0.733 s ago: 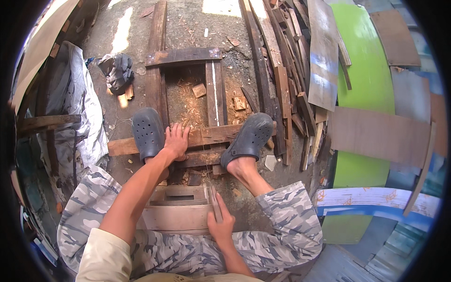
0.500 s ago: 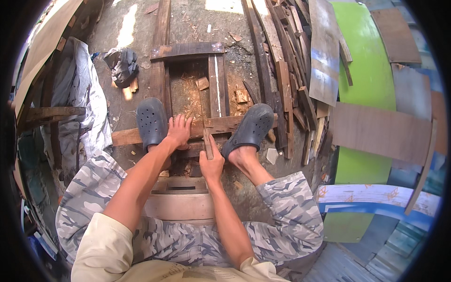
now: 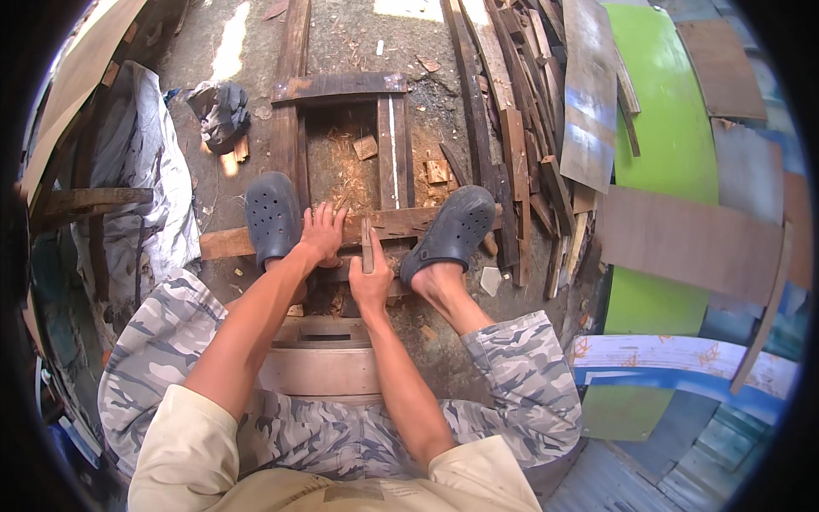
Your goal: The person sits on the ground and assembles a rectangular wooden frame by placing planks on supports, hammering nails, and sawing a plank to size. The person uses a hammer and a hand saw to join and cut the wood pieces.
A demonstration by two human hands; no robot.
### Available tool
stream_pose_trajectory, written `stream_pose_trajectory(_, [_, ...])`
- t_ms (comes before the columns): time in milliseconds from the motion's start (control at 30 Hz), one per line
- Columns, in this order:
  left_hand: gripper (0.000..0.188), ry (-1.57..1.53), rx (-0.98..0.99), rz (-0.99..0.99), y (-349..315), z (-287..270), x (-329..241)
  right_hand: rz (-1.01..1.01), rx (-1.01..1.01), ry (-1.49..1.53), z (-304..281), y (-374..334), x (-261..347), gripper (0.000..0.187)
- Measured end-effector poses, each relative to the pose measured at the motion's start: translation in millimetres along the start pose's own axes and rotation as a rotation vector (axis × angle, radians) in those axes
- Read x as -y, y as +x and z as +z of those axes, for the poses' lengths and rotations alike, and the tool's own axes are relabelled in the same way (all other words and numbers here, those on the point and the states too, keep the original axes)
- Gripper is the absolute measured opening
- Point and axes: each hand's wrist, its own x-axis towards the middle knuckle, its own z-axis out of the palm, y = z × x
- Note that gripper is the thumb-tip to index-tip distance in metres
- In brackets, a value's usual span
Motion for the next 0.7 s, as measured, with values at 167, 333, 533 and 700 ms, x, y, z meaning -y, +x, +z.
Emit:
stream_pose_trajectory(167, [0.129, 0.004, 0.011, -0.024, -6.7, -2.8, 6.8, 0.046, 0.115, -0.185, -75.9, -91.7, 39.7, 0.059])
stream_pose_trajectory(333, [0.128, -0.005, -0.014, -0.015, -7.5, 0.8, 5.1, 0.100, 0.112, -0.256, -132.0, -175.2, 60.4, 0.059])
stream_pose_trajectory(533, [0.126, 0.009, -0.029, 0.025, -4.7, 0.4, -2.6, 0.134, 0.074, -0.052, -5.7, -2.2, -9.9, 0.057])
stream_pose_trajectory(700, [0.125, 0.011, -0.052, -0.025, 0.9, 13.0, 14.4, 0.074, 0.120, -0.090, -38.1, -39.1, 38.2, 0.058])
